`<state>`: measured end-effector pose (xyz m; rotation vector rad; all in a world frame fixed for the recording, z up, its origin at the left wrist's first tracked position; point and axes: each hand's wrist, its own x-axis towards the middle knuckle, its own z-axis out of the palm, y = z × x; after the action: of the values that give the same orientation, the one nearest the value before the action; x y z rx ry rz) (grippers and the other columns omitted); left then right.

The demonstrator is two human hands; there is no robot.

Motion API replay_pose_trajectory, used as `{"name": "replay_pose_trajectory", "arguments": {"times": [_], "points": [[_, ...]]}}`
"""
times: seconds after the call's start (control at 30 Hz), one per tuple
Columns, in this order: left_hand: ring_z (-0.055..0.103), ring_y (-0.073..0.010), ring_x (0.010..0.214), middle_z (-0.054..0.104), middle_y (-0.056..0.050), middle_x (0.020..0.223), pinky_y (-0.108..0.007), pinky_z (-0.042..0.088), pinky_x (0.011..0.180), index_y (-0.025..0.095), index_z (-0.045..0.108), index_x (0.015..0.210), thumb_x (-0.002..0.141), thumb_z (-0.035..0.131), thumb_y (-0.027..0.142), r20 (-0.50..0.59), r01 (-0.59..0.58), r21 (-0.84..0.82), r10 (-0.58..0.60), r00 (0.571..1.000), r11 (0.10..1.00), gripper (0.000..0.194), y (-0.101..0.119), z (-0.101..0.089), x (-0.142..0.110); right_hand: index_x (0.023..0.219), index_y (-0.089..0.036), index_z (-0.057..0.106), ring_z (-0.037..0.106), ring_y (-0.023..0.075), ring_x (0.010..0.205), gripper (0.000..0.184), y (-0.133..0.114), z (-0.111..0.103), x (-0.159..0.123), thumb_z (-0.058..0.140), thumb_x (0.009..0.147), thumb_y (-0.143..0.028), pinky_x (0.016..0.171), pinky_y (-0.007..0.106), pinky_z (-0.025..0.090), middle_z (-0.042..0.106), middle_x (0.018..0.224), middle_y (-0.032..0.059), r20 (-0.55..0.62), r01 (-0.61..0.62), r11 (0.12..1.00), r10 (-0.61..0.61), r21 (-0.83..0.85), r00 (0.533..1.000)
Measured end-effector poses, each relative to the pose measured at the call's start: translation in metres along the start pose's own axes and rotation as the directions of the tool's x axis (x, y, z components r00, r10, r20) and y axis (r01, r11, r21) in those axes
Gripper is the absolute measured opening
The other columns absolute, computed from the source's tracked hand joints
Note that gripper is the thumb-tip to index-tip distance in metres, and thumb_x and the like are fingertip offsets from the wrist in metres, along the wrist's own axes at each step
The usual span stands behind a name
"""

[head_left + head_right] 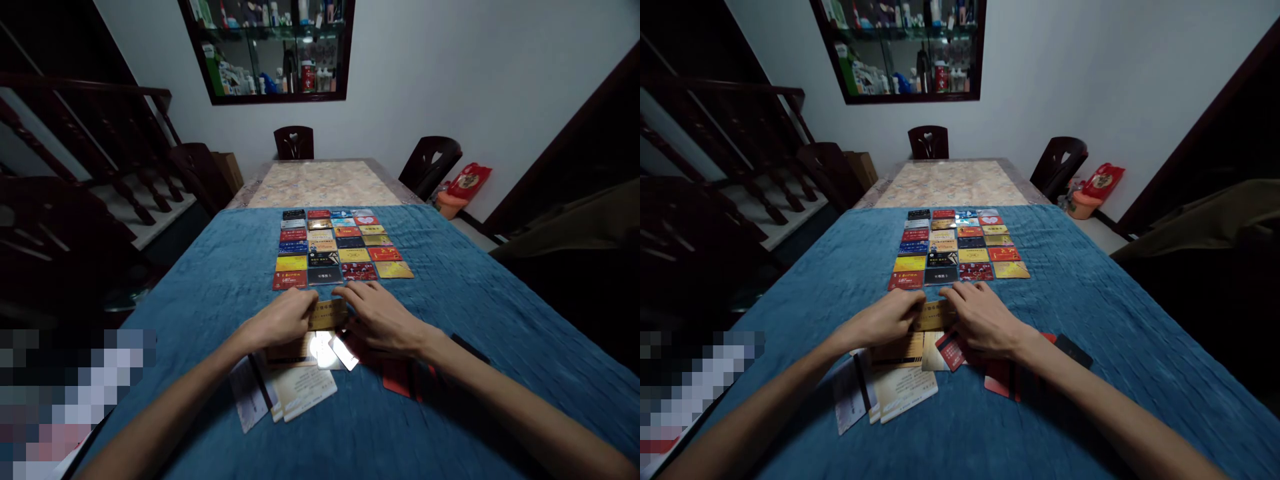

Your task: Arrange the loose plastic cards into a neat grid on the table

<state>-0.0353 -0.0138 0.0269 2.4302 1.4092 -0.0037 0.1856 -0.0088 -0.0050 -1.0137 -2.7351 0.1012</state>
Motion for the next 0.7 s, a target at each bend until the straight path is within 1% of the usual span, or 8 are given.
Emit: {"name": "replay_pose_trajectory", "arguments": {"times": [0.2,0.37,0.57,0.7], "points": [[0.061,-0.0197,0.078,0.070,-0.008,0.088,-0.028,0.036,0.064,0.016,0.059,0.085,0.079,0.047,0.004,-0.016,0.008,0.008,-0.008,1.000,1.000,0.018,-0.004,-0.002,0.000,0.130,-0.012,0.050,0.057,0.0279,0.103,0.049,-0.006,0.006,0.002,0.058,0.081,-0.014,0.085,0.041,0.040,0.062,0.117,0.0151,-0.069,0.038,0.988,-0.048,-0.147,0.996],[0.062,-0.0203,0.080,0.070,-0.008,0.090,-0.029,0.037,0.065,0.016,0.059,0.085,0.079,0.047,0.004,-0.022,0.002,0.005,-0.002,1.000,1.000,0.018,-0.006,-0.002,0.000,0.129,-0.014,0.050,0.057,0.0262,0.100,0.045,-0.005,0.009,0.002,0.057,0.084,-0.016,0.085,0.041,0.040,0.063,0.112,0.0132,-0.118,0.051,0.981,-0.074,-0.187,0.990],[0.060,-0.0196,0.077,0.068,-0.007,0.084,-0.028,0.036,0.064,0.017,0.057,0.083,0.080,0.046,0.004,-0.021,0.005,-0.006,-0.005,1.000,1.000,0.017,-0.006,0.001,0.003,0.125,-0.016,0.052,0.056,0.0259,0.097,0.040,-0.005,0.011,0.003,0.061,0.087,-0.024,0.085,0.041,0.038,0.066,0.110,0.0110,-0.140,0.045,0.969,-0.080,-0.241,0.987],[0.060,-0.0194,0.077,0.067,-0.007,0.082,-0.028,0.035,0.064,0.017,0.057,0.082,0.083,0.046,0.007,-0.018,0.014,-0.018,-0.014,1.000,1.000,0.015,-0.005,0.002,0.005,0.122,-0.015,0.054,0.056,0.0254,0.095,0.035,-0.006,0.012,0.003,0.061,0.089,-0.025,0.083,0.040,0.038,0.067,0.108,0.0115,-0.162,0.050,0.968,-0.092,-0.244,0.983]]}}
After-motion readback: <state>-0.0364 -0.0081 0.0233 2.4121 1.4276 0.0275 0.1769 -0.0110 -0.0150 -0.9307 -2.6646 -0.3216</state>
